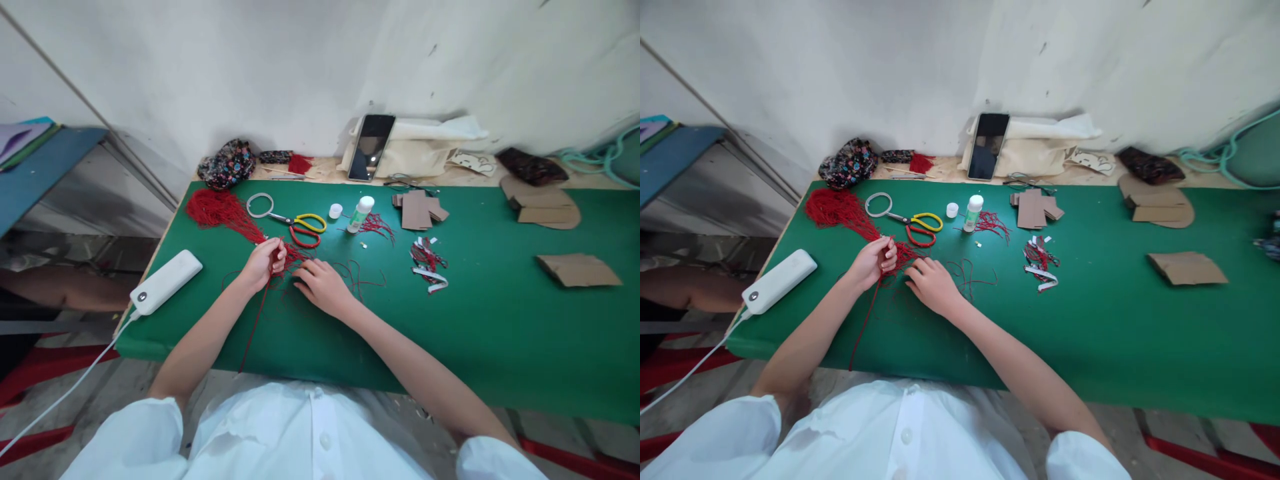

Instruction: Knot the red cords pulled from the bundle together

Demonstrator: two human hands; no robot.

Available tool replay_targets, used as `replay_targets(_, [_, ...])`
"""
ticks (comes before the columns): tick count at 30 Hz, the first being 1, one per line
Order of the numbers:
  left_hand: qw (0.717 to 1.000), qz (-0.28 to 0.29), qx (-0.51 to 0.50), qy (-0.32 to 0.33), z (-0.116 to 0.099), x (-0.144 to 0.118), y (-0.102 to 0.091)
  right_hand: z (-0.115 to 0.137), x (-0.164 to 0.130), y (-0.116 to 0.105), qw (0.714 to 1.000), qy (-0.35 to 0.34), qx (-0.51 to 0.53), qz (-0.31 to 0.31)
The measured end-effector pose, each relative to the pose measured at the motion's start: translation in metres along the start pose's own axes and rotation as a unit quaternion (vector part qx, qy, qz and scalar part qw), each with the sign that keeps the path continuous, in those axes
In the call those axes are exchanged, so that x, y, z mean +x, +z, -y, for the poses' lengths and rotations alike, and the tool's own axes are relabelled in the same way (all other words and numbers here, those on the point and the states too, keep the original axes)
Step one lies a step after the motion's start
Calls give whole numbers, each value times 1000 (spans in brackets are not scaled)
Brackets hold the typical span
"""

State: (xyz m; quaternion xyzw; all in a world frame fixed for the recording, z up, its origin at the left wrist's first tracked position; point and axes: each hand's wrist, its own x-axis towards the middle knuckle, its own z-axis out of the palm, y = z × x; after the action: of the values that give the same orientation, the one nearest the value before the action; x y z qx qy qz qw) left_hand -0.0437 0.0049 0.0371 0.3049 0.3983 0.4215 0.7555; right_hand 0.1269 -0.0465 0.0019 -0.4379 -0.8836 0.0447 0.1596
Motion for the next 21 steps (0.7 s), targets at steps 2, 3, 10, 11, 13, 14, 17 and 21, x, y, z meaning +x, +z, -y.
replay_targets(2, [1000,3,5,2,3,2,-1,5,4,7,1000,7,-8,-4])
replay_targets(3, [1000,6,7,3,4,2,-2,6,5,9,1000,11,-14,-6])
replay_targets(10, [999,7,32,13,11,2,-1,2,11,18,999,33,9,-25])
replay_targets(11, [999,1,40,19,11,2,0,1,11,19,999,37,12,-26])
replay_targets(13, [997,-9,62,33,11,2,0,0,11,20,999,37,23,-27])
replay_targets(14, [996,-13,77,48,12,2,0,0,10,19,998,36,38,-32])
replay_targets(17, [983,-24,132,129,15,2,1,0,9,11,989,39,119,-80])
replay_targets(21, [974,-6,126,189,26,-1,7,3,6,-6,949,87,232,-195])
